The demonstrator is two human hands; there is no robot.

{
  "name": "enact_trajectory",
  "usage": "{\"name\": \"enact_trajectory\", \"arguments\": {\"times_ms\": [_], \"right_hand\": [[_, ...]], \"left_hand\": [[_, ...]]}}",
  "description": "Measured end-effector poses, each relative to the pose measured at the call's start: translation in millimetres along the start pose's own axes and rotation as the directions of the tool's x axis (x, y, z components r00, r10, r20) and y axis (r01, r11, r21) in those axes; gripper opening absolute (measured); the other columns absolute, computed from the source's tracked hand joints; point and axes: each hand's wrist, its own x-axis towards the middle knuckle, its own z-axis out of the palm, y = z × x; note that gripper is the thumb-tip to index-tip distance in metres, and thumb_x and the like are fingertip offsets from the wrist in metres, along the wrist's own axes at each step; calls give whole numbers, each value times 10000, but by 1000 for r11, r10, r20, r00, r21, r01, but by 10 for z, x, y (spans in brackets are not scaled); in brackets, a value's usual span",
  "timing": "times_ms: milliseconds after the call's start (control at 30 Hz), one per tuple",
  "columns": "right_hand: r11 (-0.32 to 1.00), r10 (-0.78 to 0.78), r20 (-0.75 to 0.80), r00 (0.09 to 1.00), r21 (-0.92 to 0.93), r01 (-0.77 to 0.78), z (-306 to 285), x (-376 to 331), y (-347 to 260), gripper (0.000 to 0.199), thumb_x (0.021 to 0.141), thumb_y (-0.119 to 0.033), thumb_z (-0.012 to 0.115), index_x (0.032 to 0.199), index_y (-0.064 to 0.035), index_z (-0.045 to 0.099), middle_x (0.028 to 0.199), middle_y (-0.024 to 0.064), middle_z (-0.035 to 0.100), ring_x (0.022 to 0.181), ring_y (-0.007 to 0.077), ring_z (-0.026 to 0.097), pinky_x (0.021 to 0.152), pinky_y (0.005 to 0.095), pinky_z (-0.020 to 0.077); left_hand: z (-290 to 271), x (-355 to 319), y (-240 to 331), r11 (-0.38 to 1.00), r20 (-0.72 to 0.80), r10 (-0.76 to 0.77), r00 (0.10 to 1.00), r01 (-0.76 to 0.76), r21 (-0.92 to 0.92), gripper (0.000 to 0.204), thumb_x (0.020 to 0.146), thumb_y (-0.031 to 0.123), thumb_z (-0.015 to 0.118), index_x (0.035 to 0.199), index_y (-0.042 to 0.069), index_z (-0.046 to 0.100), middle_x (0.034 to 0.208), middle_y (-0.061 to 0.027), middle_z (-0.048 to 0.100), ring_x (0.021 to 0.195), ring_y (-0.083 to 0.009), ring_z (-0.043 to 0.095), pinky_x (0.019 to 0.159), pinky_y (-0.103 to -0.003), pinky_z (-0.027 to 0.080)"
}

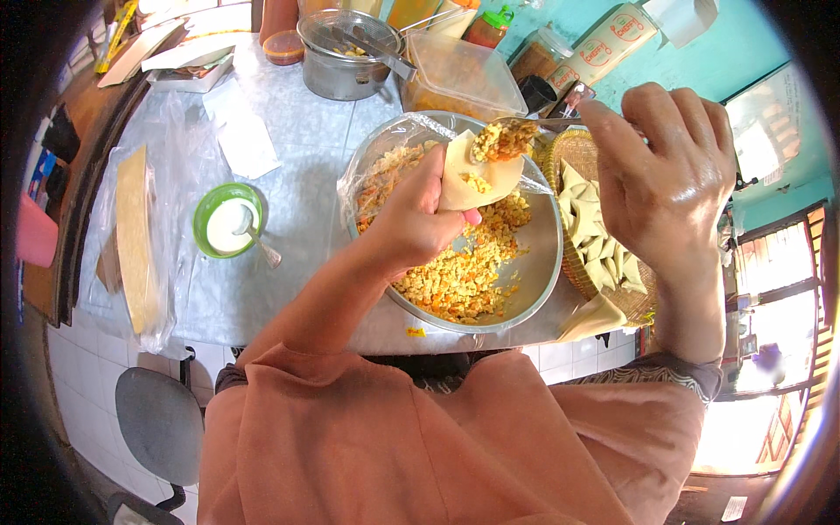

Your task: The person assembles samosas by placing a filling mixture into triangular pastry sheets, folding them into a cone shape, and sealing the edges with a liquid adhesive. The finished samosas are placed into a woven basket on the table.

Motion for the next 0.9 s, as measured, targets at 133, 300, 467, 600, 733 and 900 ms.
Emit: {"name": "enact_trajectory", "arguments": {"times_ms": [133,300,467,600,733,900], "right_hand": [[998,47,-1,999,-37,-47,-36,-77,17,246,636,-29,633,866,-115,629,691,26,471,625,201,479,585,327,368],[998,21,64,998,57,-24,9,-118,-179,226,640,-38,630,855,-106,644,708,28,497,586,184,469,524,316,346],[1000,15,29,999,1,-15,-105,-120,-127,268,648,-38,624,907,-102,647,720,27,501,553,175,459,496,308,339],[1000,3,46,999,11,-4,-76,-169,-163,310,633,-43,628,936,-104,652,736,34,514,569,175,480,495,306,354],[999,17,67,998,40,-20,-54,-203,-206,329,634,-12,634,949,-105,655,736,37,518,569,173,488,498,300,366],[998,28,29,999,52,-29,-79,-218,-178,330,645,-2,639,959,-101,662,738,42,527,559,175,500,486,297,376]], "left_hand": [[8,-21,62,999,10,-31,999,31,-41,619,730,-121,527,1285,83,344,1113,-34,530,932,-109,520,748,-252,424],[19,-20,37,998,-18,8,1000,-9,-62,612,726,-121,537,1273,89,359,1082,-27,534,863,-94,513,695,-244,420],[7,-27,31,997,-35,25,999,-28,-71,595,735,-125,538,1263,93,373,1069,-23,537,829,-87,509,667,-238,422],[18,-20,41,997,-44,73,996,-73,4,585,742,-132,526,1261,91,372,1067,-28,537,821,-82,511,656,-234,422],[21,-8,32,996,-49,89,995,-89,-11,587,742,-145,509,1264,82,364,1069,-34,536,812,-79,508,650,-230,421],[18,-27,62,997,-52,72,996,-74,-36,509,714,-151,445,1187,33,405,1060,-59,525,896,-111,531,768,-247,450]]}}
